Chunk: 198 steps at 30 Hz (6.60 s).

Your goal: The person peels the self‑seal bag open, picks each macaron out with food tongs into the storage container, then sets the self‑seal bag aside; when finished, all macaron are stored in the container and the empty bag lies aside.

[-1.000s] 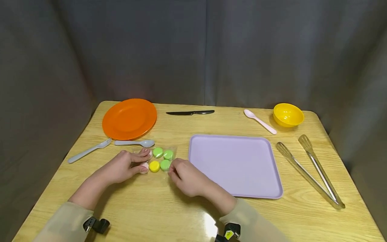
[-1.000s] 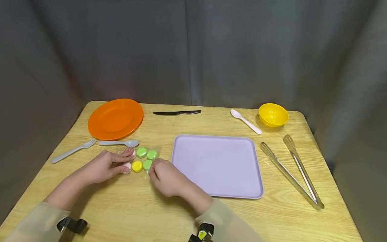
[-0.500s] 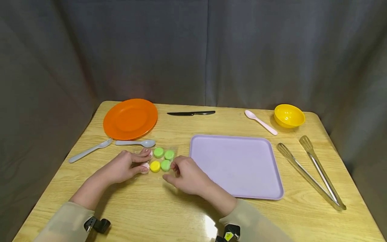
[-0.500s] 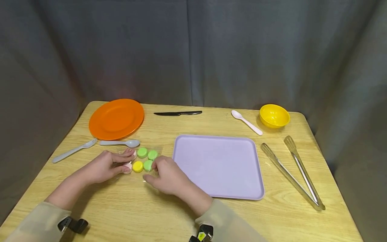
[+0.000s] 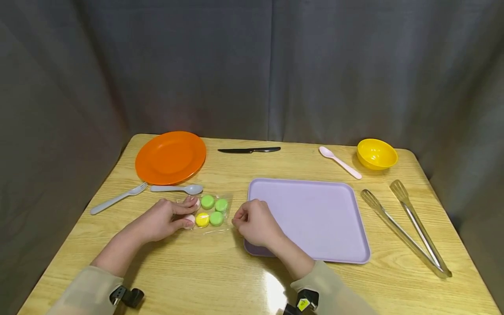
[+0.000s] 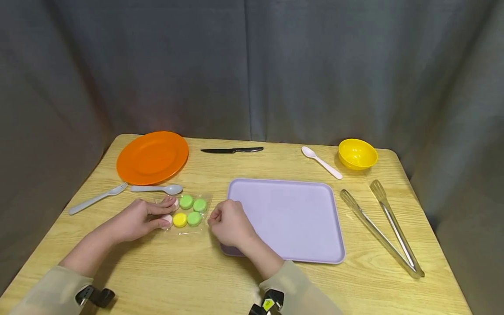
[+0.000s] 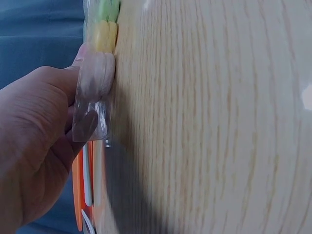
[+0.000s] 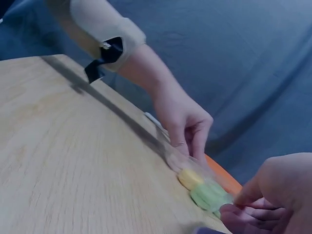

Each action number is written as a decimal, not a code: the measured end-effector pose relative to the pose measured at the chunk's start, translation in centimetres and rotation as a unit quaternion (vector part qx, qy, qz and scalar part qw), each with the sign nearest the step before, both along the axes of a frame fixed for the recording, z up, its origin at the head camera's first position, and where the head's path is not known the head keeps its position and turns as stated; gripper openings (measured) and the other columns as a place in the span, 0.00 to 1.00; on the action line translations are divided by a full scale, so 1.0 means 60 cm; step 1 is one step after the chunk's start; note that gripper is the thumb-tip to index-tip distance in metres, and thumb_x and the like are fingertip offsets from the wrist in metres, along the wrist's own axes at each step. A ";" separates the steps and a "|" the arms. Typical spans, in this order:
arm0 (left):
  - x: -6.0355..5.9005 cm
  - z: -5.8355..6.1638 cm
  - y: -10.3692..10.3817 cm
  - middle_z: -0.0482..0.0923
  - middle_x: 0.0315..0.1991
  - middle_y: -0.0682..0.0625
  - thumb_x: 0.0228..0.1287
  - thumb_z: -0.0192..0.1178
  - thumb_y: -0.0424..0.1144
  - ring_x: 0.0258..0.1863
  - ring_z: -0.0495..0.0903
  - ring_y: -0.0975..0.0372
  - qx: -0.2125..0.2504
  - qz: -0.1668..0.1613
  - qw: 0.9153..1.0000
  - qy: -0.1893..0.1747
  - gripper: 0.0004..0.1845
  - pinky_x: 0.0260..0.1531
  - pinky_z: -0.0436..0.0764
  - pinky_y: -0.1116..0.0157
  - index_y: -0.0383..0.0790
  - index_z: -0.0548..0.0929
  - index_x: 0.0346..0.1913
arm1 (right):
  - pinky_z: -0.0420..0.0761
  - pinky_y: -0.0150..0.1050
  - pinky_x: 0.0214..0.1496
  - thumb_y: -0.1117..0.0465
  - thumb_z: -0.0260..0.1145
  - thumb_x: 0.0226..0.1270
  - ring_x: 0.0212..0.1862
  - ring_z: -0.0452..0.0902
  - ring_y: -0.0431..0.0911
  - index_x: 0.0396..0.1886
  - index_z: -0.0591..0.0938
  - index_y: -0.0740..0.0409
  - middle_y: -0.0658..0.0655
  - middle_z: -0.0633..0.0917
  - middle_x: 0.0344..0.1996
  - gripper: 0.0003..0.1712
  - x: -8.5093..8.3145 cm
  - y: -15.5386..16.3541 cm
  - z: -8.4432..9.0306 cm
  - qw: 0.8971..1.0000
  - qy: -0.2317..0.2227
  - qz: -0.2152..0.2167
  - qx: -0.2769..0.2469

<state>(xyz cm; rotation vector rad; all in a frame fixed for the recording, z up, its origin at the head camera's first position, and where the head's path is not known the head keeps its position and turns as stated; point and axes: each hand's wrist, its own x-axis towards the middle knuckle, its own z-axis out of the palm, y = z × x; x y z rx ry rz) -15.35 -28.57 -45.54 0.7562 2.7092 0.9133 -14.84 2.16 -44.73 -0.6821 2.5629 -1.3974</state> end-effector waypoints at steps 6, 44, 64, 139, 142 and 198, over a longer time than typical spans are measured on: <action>0.001 -0.002 -0.002 0.73 0.71 0.47 0.65 0.75 0.37 0.73 0.69 0.55 -0.001 0.004 1.000 -0.001 0.29 0.69 0.69 0.50 0.36 0.81 0.68 | 0.80 0.33 0.27 0.70 0.68 0.59 0.22 0.78 0.36 0.26 0.88 0.59 0.44 0.83 0.18 0.05 -0.009 0.004 -0.001 1.000 0.012 0.000 -0.001; -0.010 0.003 0.003 0.74 0.69 0.46 0.65 0.75 0.38 0.72 0.70 0.56 0.000 -0.008 0.999 -0.032 0.29 0.68 0.70 0.52 0.35 0.81 0.67 | 0.75 0.33 0.25 0.70 0.69 0.69 0.23 0.74 0.38 0.26 0.85 0.56 0.45 0.80 0.19 0.11 -0.052 -0.045 -0.008 0.994 0.068 -0.042 0.076; 0.000 0.005 -0.002 0.73 0.70 0.45 0.66 0.74 0.37 0.73 0.69 0.54 -0.007 -0.005 1.000 -0.023 0.28 0.69 0.69 0.50 0.34 0.81 0.67 | 0.81 0.36 0.32 0.66 0.71 0.65 0.29 0.79 0.42 0.34 0.86 0.62 0.50 0.84 0.26 0.02 -0.052 0.004 -0.009 0.992 0.099 -0.070 0.041; 0.024 0.005 0.015 0.87 0.40 0.61 0.62 0.77 0.32 0.34 0.83 0.68 0.000 0.039 0.958 0.285 0.10 0.32 0.84 0.62 0.49 0.91 0.42 | 0.71 0.51 0.73 0.51 0.69 0.77 0.71 0.73 0.55 0.69 0.80 0.64 0.62 0.80 0.68 0.30 -0.031 0.121 0.041 0.956 0.203 0.098 0.188; 0.026 0.003 0.014 0.87 0.39 0.61 0.63 0.77 0.31 0.32 0.82 0.69 0.009 0.045 0.958 0.285 0.10 0.30 0.83 0.64 0.50 0.90 0.42 | 0.71 0.51 0.73 0.51 0.71 0.76 0.71 0.73 0.55 0.70 0.80 0.63 0.60 0.80 0.68 0.30 -0.028 0.152 0.058 0.964 0.187 0.073 0.173; 0.027 0.007 0.008 0.87 0.42 0.57 0.68 0.71 0.27 0.33 0.81 0.69 0.028 0.061 0.976 0.205 0.08 0.33 0.84 0.66 0.43 0.90 0.44 | 0.71 0.70 0.47 0.46 0.68 0.79 0.50 0.72 0.76 0.63 0.68 0.90 0.84 0.72 0.51 0.45 0.087 0.617 -0.048 0.927 0.055 -0.292 0.229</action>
